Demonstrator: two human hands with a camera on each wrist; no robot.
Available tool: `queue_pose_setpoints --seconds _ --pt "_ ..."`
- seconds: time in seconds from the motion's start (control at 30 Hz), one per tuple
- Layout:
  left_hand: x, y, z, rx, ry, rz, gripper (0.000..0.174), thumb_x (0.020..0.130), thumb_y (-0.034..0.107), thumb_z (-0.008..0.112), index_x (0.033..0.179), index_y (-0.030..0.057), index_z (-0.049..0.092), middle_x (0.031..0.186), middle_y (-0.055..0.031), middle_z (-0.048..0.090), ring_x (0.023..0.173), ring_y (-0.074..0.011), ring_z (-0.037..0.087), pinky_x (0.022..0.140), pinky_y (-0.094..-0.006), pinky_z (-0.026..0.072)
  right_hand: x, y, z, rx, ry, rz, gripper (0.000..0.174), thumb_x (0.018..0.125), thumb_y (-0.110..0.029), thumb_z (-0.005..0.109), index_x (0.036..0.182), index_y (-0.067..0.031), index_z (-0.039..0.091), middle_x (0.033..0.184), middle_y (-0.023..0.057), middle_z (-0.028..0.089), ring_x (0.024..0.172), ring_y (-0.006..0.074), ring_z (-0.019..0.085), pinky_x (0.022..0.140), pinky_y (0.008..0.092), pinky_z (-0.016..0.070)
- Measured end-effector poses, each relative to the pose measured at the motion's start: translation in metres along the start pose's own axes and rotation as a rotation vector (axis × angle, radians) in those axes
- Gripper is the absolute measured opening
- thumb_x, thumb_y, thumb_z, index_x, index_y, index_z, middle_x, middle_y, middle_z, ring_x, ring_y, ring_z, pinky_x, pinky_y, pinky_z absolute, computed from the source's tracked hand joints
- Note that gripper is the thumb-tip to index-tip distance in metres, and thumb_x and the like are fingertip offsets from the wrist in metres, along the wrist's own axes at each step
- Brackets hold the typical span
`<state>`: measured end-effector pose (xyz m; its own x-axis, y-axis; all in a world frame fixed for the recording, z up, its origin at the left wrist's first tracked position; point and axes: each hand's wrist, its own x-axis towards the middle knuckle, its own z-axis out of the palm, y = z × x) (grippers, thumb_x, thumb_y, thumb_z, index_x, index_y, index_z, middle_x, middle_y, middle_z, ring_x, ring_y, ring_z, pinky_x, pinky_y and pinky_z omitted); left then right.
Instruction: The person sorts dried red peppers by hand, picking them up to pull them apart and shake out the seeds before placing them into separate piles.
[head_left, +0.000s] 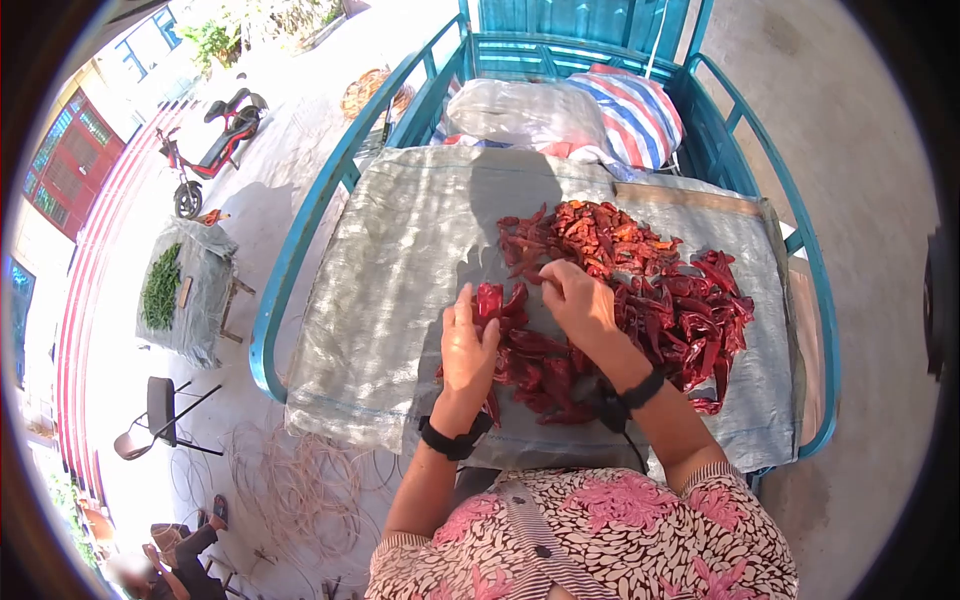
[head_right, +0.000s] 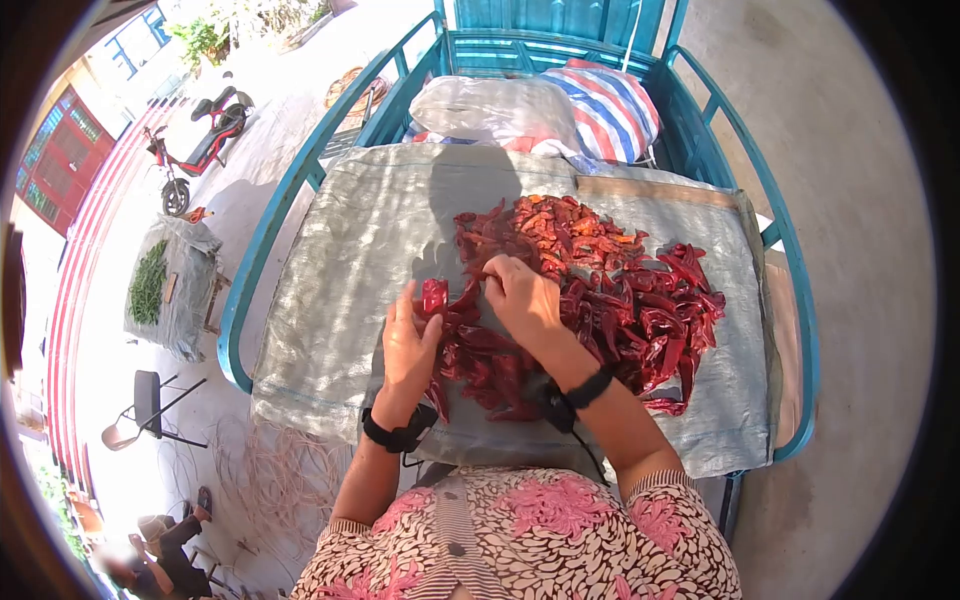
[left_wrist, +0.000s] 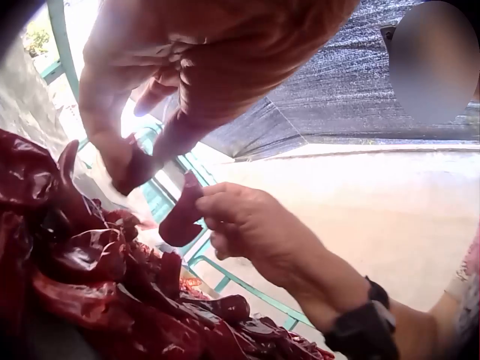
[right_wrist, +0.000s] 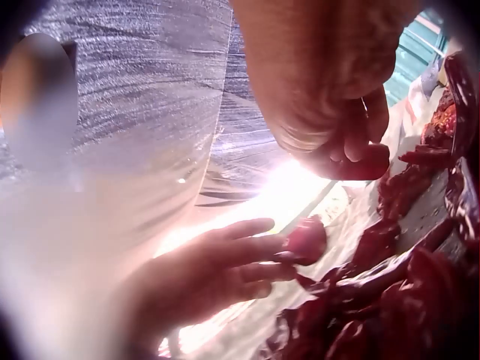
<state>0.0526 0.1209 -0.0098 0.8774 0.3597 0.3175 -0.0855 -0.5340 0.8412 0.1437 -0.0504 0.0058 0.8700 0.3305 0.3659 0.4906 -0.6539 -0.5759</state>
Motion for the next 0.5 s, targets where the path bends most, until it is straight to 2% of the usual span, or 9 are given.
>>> queue_pose_setpoints --seconds 0.07,0.13,0.2,0.23,0.3,0.33,0.43,0.5 --pt "-0.001 0.017 0.000 0.051 -0.051 0.129 0.047 0.086 0.000 0.071 0.132 0.0055 0.062 0.106 -0.0154 0.066 0.088 -0.0280 0.067 0.080 -0.0357 0.0551 -0.028 -0.018 -0.016 0.141 0.056 -0.027 0.015 0.089 -0.011 0.065 0.104 -0.0107 0.068 0.100 0.0075 0.072 0.085 0.0309 0.071 0.070 0.0397 0.0575" --pt "-0.001 0.029 0.003 0.123 -0.114 0.314 0.049 0.084 -0.002 0.072 0.132 0.0060 0.063 0.103 -0.0128 0.067 0.089 -0.0271 0.068 0.082 -0.0343 0.0565 -0.053 -0.023 -0.018 0.207 0.010 -0.058 0.019 0.089 -0.009 0.065 0.107 -0.0110 0.067 0.101 0.0084 0.071 0.086 0.0309 0.071 0.070 0.0399 0.0576" --pt "-0.014 0.025 0.004 -0.012 -0.324 0.287 0.046 0.085 -0.004 0.071 0.129 0.0056 0.065 0.100 -0.0107 0.068 0.087 -0.0257 0.069 0.084 -0.0341 0.0569 -0.071 -0.025 -0.023 0.254 -0.041 -0.049 0.021 0.089 -0.008 0.065 0.110 -0.0114 0.067 0.102 0.0090 0.070 0.087 0.0311 0.071 0.071 0.0402 0.0576" --pt "-0.022 0.032 0.006 -0.109 -0.294 0.178 0.038 0.085 -0.007 0.069 0.120 0.0047 0.068 0.099 -0.0090 0.069 0.084 -0.0231 0.070 0.081 -0.0310 0.0565 -0.078 -0.026 -0.026 0.268 -0.072 -0.024 0.022 0.089 -0.008 0.065 0.111 -0.0116 0.066 0.104 0.0090 0.070 0.087 0.0312 0.071 0.072 0.0403 0.0576" --pt "-0.031 0.027 0.001 -0.089 -0.308 0.145 0.029 0.088 -0.006 0.067 0.115 0.0035 0.067 0.101 -0.0093 0.070 0.085 -0.0195 0.070 0.079 -0.0290 0.0562 -0.088 -0.022 -0.031 0.316 -0.189 0.017 0.024 0.090 -0.010 0.065 0.115 -0.0128 0.065 0.106 0.0084 0.067 0.088 0.0324 0.070 0.071 0.0409 0.0576" --pt "-0.034 0.024 -0.001 -0.079 -0.312 0.126 0.024 0.090 -0.006 0.066 0.113 0.0029 0.067 0.102 -0.0095 0.071 0.085 -0.0177 0.070 0.078 -0.0280 0.0561 -0.093 -0.015 -0.031 0.286 -0.159 0.012 0.024 0.091 -0.010 0.065 0.115 -0.0134 0.065 0.105 0.0081 0.067 0.087 0.0325 0.070 0.070 0.0411 0.0575" --pt "-0.043 0.017 -0.003 -0.419 -0.312 -0.166 0.019 0.092 -0.006 0.064 0.110 0.0004 0.064 0.098 -0.0070 0.069 0.086 -0.0134 0.067 0.074 -0.0264 0.0538 -0.105 0.007 -0.027 0.170 -0.089 0.035 0.025 0.091 -0.010 0.065 0.116 -0.0155 0.065 0.100 0.0077 0.065 0.085 0.0328 0.069 0.069 0.0418 0.0571" --pt "-0.043 0.022 -0.007 -0.599 -0.250 -0.216 0.019 0.095 -0.005 0.062 0.113 0.0006 0.062 0.097 -0.0039 0.069 0.087 -0.0108 0.065 0.076 -0.0251 0.0531 -0.106 0.017 -0.029 0.056 -0.058 0.104 0.026 0.092 -0.010 0.064 0.117 -0.0172 0.065 0.098 0.0076 0.065 0.083 0.0327 0.069 0.068 0.0425 0.0568"
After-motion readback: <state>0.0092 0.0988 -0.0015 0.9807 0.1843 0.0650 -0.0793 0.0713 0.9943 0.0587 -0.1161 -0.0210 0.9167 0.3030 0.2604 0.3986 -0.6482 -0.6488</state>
